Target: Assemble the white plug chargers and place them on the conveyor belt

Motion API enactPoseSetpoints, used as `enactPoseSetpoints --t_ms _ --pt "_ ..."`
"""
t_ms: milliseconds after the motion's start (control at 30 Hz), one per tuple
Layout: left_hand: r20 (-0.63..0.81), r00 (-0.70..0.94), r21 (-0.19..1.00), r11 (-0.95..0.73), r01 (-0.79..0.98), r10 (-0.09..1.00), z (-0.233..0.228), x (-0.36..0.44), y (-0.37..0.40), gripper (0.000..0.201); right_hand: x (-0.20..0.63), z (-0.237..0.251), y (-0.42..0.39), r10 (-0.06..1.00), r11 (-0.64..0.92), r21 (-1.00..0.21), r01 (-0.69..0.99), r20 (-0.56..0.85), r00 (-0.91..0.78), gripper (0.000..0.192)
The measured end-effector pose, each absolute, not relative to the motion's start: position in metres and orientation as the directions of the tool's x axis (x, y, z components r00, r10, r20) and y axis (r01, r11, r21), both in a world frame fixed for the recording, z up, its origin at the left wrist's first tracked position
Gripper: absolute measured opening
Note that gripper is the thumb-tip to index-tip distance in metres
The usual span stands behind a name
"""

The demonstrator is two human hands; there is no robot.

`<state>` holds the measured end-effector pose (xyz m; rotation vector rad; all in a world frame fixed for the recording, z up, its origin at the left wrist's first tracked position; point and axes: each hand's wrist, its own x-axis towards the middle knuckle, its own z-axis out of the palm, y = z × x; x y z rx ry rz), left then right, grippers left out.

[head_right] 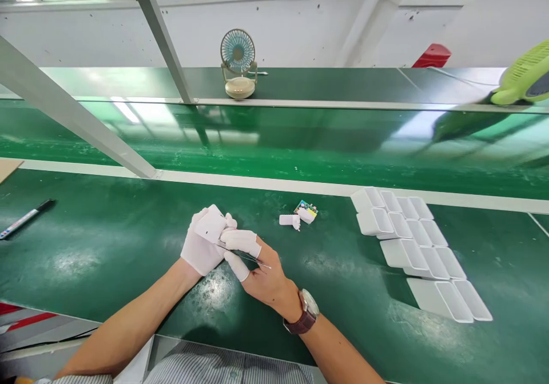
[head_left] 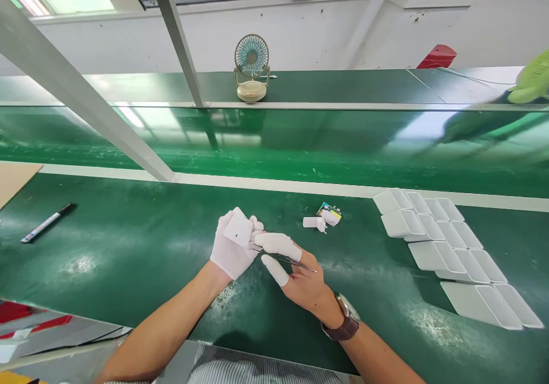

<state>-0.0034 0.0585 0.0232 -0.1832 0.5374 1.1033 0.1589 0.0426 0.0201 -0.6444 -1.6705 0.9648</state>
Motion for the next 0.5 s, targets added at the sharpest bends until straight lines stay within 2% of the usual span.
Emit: enactPoseSetpoints --t_ms 167,500 --pt "-0.527 0.311 0.1 0.421 -0.902 0.791 0.0242 0.0 0.0566 0.041 0.158 0.019 0.0445 0.776 0.589 -0.808 0.02 0.559 -0.292 0.037" --pt "-0.555 0.304 0.081 0.414 -0.907 0.775 0.0234 0.0023 0.054 0.038 0.1537 0.0132 0.0443 0.805 0.562 -0.826 0.052 0.531 -0.264 0.036"
